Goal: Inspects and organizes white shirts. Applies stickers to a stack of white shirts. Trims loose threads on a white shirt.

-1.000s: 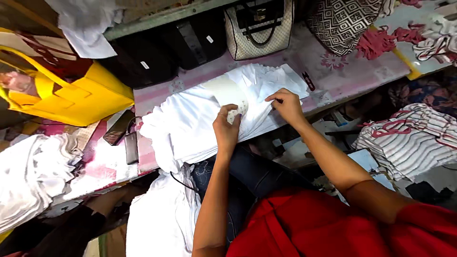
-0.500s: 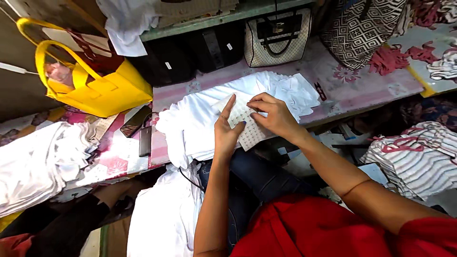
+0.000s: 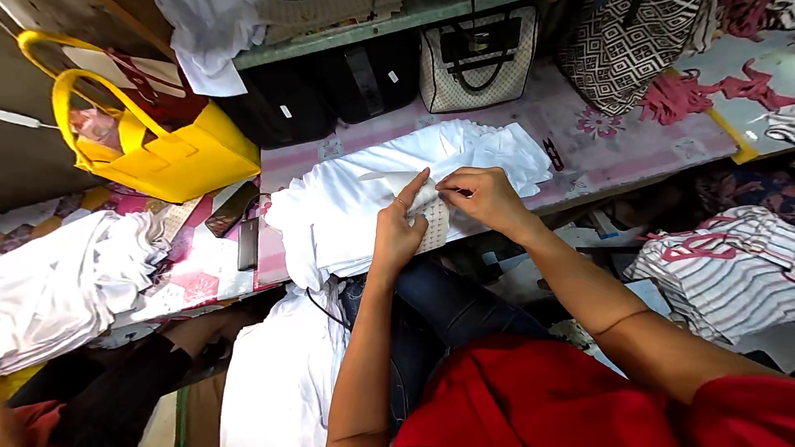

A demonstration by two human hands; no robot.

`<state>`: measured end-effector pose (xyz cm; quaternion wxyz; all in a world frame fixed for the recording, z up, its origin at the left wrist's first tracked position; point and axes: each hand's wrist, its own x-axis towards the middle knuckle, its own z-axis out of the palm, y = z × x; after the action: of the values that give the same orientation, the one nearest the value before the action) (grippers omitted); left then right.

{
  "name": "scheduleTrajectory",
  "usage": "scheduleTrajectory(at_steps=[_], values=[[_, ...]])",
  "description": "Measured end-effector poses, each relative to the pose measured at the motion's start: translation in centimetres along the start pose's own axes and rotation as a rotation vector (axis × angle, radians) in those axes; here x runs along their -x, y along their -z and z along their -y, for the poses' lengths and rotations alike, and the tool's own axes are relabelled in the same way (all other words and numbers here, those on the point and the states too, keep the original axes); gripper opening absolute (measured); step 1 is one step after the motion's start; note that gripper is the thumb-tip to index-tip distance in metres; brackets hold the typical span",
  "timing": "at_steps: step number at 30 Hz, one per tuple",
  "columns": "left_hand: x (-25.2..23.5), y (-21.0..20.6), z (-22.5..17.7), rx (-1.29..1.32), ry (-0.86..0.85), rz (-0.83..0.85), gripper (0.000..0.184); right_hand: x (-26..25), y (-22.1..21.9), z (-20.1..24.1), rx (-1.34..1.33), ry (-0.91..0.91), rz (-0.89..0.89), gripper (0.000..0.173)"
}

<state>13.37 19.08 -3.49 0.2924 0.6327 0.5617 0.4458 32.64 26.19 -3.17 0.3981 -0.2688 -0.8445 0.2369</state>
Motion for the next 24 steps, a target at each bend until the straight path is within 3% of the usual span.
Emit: scheduleTrajectory(at_steps=[4,6,8,12,14,18,24], values=[[-0.6,-0.9,-0.3,-0.278,-0.039,0.025,0.058,0.1,0.6,-1.7,-0.089,-0.095,-0.103,0.010],[-0.9,-2.3,-0.2,-0.578,-0.186,-0.105,0.051,0.4,1.7,-3.0,-0.146,-0.220,-0.161,0.013],[-1.4,-4.0,-0.6,-0.810,-0.261,-0.121,0.039,1.8,3.0,-4.5,-0.210,-0.398,-0.217,0.015],[-2.8,-9.1,1.5,-0.833,-0.240,0.299,0.016,6.1,4.6,-7.7,-0.375,-0.691,-0.288,0.014],[-2.9,-10.7,3.0,-0.839,-0.168,0.460,0.015,8.4,5.0,-8.1,-0.389,-0.766,-0.281,0.014],[-3.4,-11.0,4.3,-0.772,-0.122,0.427,0.033,12.2,5.0,-7.7,-0.268,-0.743,-0.184,0.013],[-3.9,-11.1,5.0,-0.826,-0.177,0.453,0.020,11.6,0.6,-7.6,-0.057,-0.478,-0.065,0.009]])
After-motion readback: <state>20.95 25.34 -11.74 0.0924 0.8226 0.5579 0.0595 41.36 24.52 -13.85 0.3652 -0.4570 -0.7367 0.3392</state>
